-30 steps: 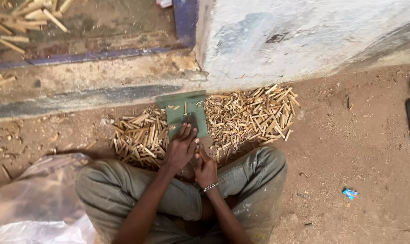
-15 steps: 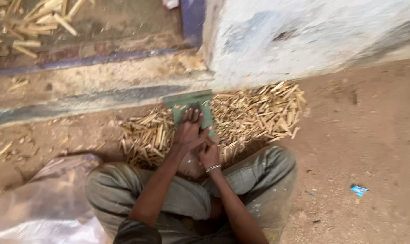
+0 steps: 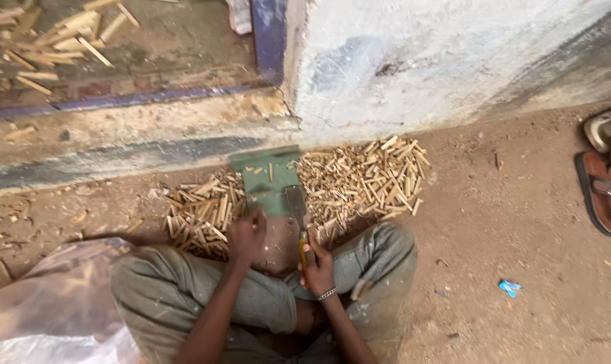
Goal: The person sits on the ground and uses a knife to sharpen wooden matchsticks one by one on a green cutting board. The sharpened matchsticks are placed in a pile on the board, and wood shavings accumulate around the work area.
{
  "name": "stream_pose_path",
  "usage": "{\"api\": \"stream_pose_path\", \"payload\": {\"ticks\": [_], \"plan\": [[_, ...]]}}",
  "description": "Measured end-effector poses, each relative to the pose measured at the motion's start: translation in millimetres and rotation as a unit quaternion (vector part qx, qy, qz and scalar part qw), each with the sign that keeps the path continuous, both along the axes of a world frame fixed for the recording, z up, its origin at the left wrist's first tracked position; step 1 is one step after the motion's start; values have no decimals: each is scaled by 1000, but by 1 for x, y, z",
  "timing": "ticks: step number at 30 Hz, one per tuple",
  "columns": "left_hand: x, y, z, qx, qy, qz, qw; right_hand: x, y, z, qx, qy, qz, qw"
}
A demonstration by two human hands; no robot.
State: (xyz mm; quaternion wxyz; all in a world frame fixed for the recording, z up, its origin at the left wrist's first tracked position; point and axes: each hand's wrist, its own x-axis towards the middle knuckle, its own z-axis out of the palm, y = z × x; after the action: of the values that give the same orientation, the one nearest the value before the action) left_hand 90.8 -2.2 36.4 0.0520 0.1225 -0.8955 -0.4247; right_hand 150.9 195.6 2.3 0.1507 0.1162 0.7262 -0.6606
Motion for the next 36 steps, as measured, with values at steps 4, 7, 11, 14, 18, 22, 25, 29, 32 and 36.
{"api": "stream_pose_path", "payload": {"ticks": [4,7,11,14,18,22,25,29,32,36], "plan": [[-48,9,4,-17,43,71,996,1,2,-10,-44,-25,1,999],[-92,14,7,-74,35,78,994,1,1,-17,-42,-15,-2,999],[-113,18,11,-95,-28,39,994,2,0,-20,-46,-1,1,999],[-97,16,6,54,70,33,996,4,-2,-20,-36,-11,2,999],[-43,13,12,171,184,27,968,3,-6,-18,-49,-26,-3,998],[9,20,24,252,273,-21,928,1,-8,-15,-41,-32,-3,999],[22,18,22,256,258,-28,931,0,-8,-13,-36,-26,-1,999],[18,-8,-3,153,143,131,969,0,-9,-5,-37,-30,4,999],[24,-29,-28,71,69,285,953,1,-12,4,-52,-52,-13,997],[30,2,-45,251,159,201,934,6,-13,6,-39,-55,-6,998]]}}
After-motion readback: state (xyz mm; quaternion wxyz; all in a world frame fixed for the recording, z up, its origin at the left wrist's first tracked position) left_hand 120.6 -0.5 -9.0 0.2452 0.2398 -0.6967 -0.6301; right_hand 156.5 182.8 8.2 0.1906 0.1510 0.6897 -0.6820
